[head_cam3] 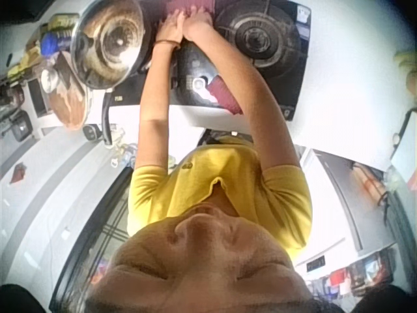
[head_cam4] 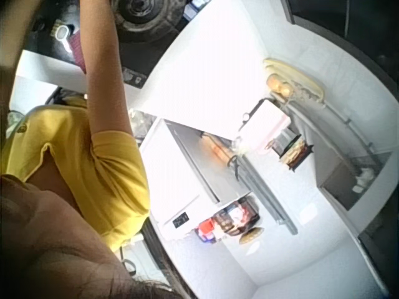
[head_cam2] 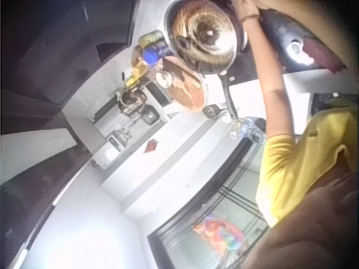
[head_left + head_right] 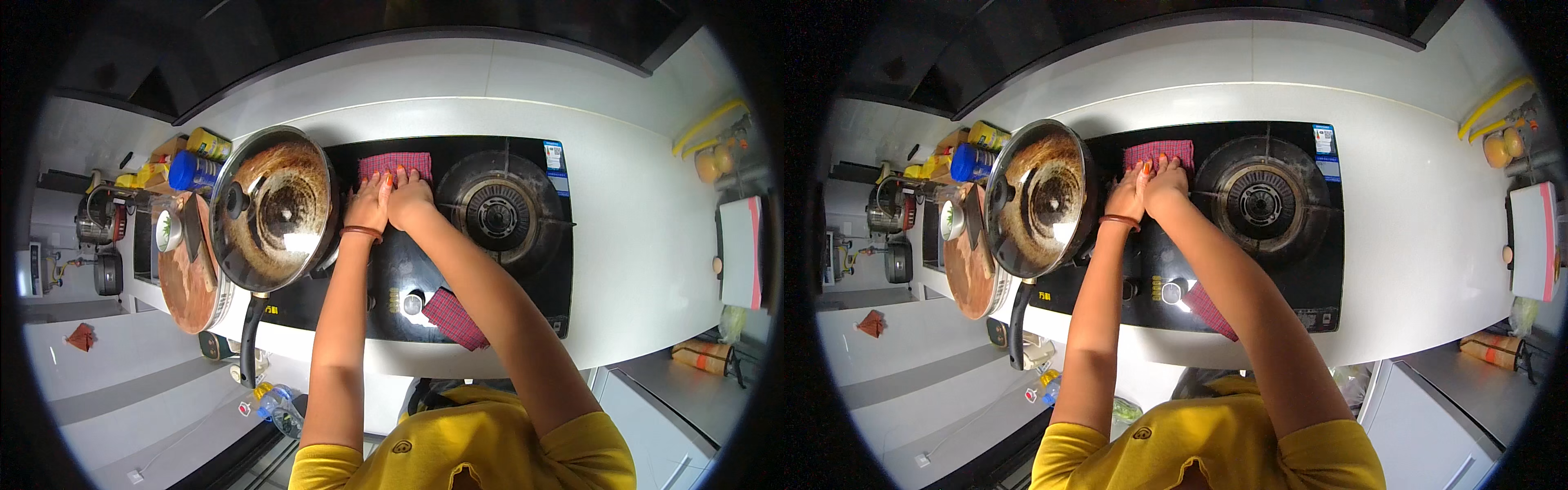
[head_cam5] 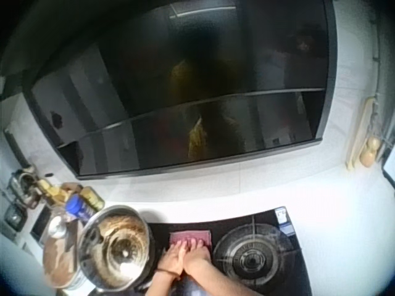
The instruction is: The person wipes a white wall and countertop with a brown cloth, then rinses the cloth at the sink. They continue wiping the countertop, a wooden cutting board, and the gas stovetop with a red cloth.
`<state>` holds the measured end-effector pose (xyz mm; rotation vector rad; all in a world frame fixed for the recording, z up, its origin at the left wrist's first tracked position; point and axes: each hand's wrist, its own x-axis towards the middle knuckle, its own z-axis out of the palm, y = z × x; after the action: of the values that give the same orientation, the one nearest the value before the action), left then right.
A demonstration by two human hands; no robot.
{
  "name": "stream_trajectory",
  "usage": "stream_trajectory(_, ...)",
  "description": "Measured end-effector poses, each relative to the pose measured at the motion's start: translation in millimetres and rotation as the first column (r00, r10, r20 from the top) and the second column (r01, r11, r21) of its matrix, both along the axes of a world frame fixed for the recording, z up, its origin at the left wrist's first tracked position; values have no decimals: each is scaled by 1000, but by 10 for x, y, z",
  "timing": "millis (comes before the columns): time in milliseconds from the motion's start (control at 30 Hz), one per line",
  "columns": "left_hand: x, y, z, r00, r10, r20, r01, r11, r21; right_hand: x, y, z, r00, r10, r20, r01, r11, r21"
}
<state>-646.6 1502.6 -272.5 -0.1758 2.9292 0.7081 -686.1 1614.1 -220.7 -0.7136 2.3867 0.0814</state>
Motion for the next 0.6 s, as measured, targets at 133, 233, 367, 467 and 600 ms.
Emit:
stream_trajectory(133,208,-59,-97,999,-1,-40,0,1000,-23,248,-38,73,968,226,-112,-213,970,117)
stream_trajectory(233,340,29,-108,996,-15,-93,5,994,-112,347,-63,-270,936,253,-247,-223,964,144)
stream_trajectory(367,590,77,-31,994,-48,-95,30,982,-186,600,-12,-266,925,279,-258,-259,960,109)
stream_trajectory(467,789,78,-38,995,-53,-80,33,973,-227,823,58,-127,912,342,-227,-315,938,145)
stream_trajectory(600,1005,140,42,999,-46,-21,40,978,-207,1023,131,11,940,313,-134,-288,942,174)
